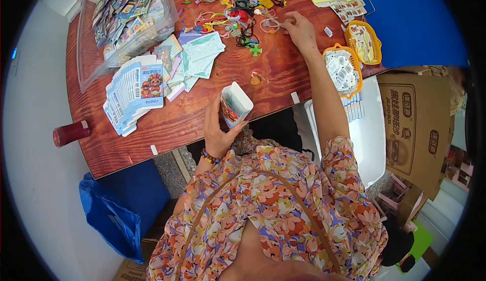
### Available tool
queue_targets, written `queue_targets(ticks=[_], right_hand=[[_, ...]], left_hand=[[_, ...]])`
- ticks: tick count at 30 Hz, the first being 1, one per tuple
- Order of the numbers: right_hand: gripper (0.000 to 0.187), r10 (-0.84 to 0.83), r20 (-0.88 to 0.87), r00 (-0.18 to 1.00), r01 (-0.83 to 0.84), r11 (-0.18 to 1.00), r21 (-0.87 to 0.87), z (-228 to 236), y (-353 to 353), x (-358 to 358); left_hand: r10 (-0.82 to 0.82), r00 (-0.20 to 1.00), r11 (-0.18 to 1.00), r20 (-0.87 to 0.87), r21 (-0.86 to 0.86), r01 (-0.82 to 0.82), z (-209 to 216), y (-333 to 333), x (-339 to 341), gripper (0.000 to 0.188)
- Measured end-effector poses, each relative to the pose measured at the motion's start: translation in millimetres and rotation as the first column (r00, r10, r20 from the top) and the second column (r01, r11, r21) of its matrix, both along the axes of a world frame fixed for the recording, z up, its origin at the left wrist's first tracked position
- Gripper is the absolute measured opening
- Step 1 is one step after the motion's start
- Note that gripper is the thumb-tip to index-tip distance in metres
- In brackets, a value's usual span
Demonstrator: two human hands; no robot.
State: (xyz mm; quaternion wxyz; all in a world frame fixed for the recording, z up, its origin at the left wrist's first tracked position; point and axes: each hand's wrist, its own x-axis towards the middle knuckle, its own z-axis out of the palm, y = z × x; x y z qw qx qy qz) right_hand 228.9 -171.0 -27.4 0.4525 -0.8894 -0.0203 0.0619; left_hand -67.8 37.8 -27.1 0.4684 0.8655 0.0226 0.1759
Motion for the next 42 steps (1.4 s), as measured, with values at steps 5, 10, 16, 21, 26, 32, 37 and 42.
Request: queue_targets(ticks=[5, 10, 16, 21, 26, 32, 37, 42], right_hand=[[0.028, 0.059, 0.467, 0.883, 0.096, 0.949, -0.301, 10, 10, -32], [0.028, 0.324, 0.094, 0.942, -0.283, 0.911, -0.299, 33, 40, -72], [0.014, 0.265, 0.109, 0.958, -0.231, 0.94, -0.252, 9, 33, -88], [0.007, 0.244, -0.066, 0.968, -0.219, 0.941, 0.257, 34, 11, -105], [0.003, 0.303, 0.306, 0.903, -0.396, 0.864, 0.312, 85, 15, -140], [0.009, 0.51, 0.405, 0.759, -0.426, 0.859, -0.284, 91, 16, -165], [0.014, 0.457, 0.44, 0.773, -0.367, 0.888, -0.278, 88, 12, -169], [0.014, 0.182, 0.455, 0.871, -0.21, 0.978, 0.01, 96, -48, -147]], left_hand=[[0.012, 1.0, 1.0, 0.007, 0.005, -0.013, 3, 1, 0, 0.089], [0.014, 1.0, 1.0, 0.004, -0.003, -0.014, 2, -1, -2, 0.088], [0.013, 1.0, 1.0, -0.025, -0.004, -0.013, 10, -2, 0, 0.087], [0.02, 0.999, 0.999, -0.027, 0.05, -0.019, 19, -1, 16, 0.085], [-0.001, 1.0, 0.991, -0.018, 0.134, 0.003, 23, 0, 31, 0.084], [-0.063, 0.998, 0.986, -0.005, 0.157, 0.063, 30, -18, 37, 0.086], [-0.074, 0.996, 0.989, 0.054, 0.13, 0.067, 30, -33, 45, 0.084], [-0.037, 0.998, 0.996, -0.059, 0.082, 0.042, 29, -26, 37, 0.081]])
